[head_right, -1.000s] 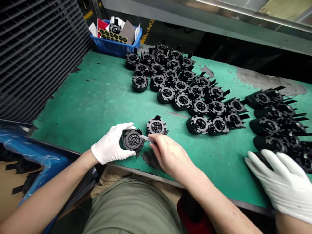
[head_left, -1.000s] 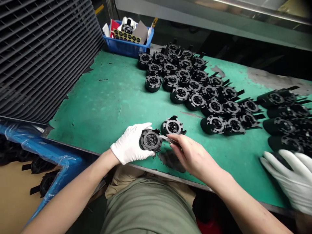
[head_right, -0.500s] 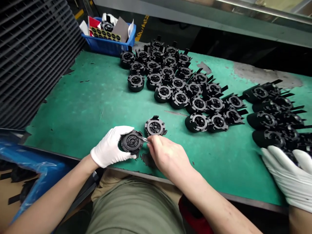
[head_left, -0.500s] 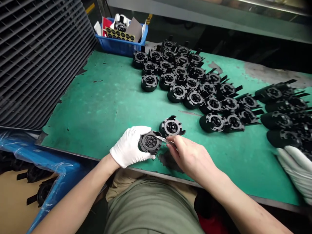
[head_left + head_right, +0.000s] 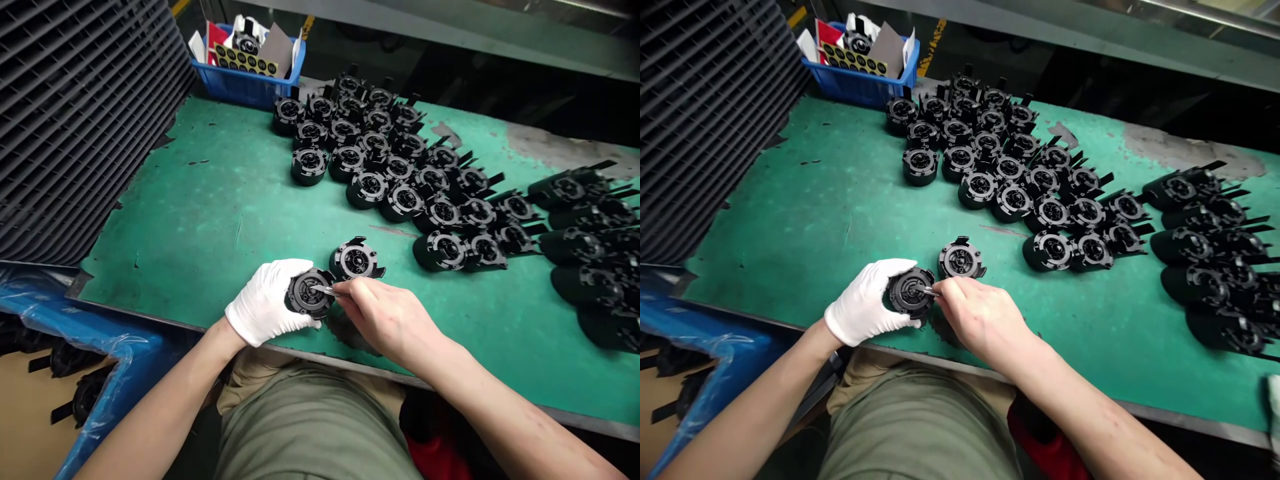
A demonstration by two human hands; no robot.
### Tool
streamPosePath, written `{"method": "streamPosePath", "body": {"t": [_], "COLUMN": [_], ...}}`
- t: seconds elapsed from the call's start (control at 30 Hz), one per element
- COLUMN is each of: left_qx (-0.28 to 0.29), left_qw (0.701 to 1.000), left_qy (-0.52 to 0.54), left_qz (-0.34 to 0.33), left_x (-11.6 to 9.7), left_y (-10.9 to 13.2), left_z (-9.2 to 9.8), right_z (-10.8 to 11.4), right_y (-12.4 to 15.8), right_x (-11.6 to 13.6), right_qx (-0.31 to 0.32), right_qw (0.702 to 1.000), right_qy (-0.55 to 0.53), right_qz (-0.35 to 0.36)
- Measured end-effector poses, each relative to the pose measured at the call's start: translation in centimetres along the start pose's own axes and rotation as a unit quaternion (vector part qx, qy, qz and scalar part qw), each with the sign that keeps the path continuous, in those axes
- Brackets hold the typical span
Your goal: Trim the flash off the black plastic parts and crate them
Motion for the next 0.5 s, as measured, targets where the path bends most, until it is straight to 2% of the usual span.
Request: {"method": "streamPosePath", "body": {"t": [0.17,0.3,0.37,0.5], "left_qx": [0.0,-0.088,-0.114,-0.082], "left_qw": [1.0,0.996,0.993,0.996], "left_qy": [0.024,0.017,0.013,0.017], "left_qz": [-0.006,-0.018,-0.02,0.035], "left_x": [0.1,0.9,1.1,1.3], "left_y": [-0.1,0.9,1.3,1.3], "left_z": [-0.2,-0.6,-0.8,-1.2], "right_z": [-0.1,-0.7,-0.9,-0.8], "right_y": [0.4,0.8,0.6,-0.1], "right_x": [0.4,0.9,1.0,1.2], "right_qx": [-0.005,-0.001,-0.017,-0.031], "right_qw": [1.0,1.0,1.0,0.999], "right_qy": [-0.017,0.001,0.012,0.035], "right_qz": [-0.019,-0.009,-0.002,0.007]}}
Point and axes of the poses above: each hand's wrist, its own y-axis away from the middle knuckle, its own z-axis out of the back of the hand, x = y × z, the point moved 1 cm from there along -y, towards the middle knuckle, and after that the axes turned 3 degrees about -y, right-handed, at the moved point
